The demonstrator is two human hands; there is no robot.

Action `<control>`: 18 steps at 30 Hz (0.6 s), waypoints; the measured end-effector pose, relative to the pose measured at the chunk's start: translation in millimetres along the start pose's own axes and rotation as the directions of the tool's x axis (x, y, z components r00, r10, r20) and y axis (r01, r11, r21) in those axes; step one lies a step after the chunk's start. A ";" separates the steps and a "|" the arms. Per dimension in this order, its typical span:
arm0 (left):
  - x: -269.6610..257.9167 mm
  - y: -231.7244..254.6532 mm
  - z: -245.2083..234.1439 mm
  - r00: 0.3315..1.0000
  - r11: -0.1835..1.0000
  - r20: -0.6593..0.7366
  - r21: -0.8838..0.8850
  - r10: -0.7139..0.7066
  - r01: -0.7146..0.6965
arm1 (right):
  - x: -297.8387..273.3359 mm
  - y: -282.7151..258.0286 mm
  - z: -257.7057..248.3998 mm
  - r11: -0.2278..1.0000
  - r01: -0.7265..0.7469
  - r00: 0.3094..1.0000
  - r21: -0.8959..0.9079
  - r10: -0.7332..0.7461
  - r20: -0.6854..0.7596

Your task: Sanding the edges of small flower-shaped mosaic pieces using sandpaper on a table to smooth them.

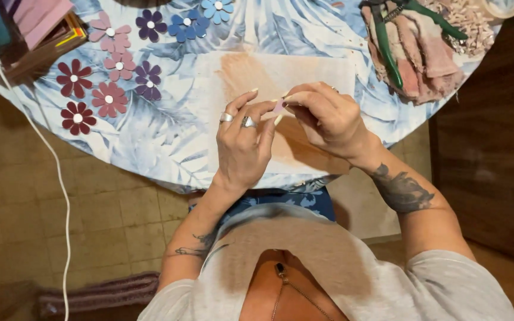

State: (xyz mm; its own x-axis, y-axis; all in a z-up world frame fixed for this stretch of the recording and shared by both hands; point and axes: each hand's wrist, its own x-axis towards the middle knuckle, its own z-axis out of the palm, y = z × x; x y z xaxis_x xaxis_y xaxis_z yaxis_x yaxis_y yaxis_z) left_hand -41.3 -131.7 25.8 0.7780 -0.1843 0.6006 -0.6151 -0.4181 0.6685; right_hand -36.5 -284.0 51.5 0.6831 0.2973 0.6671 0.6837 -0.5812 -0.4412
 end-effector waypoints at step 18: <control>-2.0 -2.5 2.9 1.000 1.000 0.021 0.005 0.002 -0.002 | -18.3 2.1 6.0 0.721 -0.396 0.905 0.568 0.412 0.109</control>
State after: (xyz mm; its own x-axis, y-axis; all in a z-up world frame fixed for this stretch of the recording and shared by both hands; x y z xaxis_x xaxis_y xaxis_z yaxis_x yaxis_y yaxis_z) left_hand -40.9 -132.9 21.7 0.7797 -0.2040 0.5921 -0.6157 -0.4224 0.6652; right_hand -46.0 -286.1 34.8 0.9275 0.1120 0.3568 0.3682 -0.1065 -0.9236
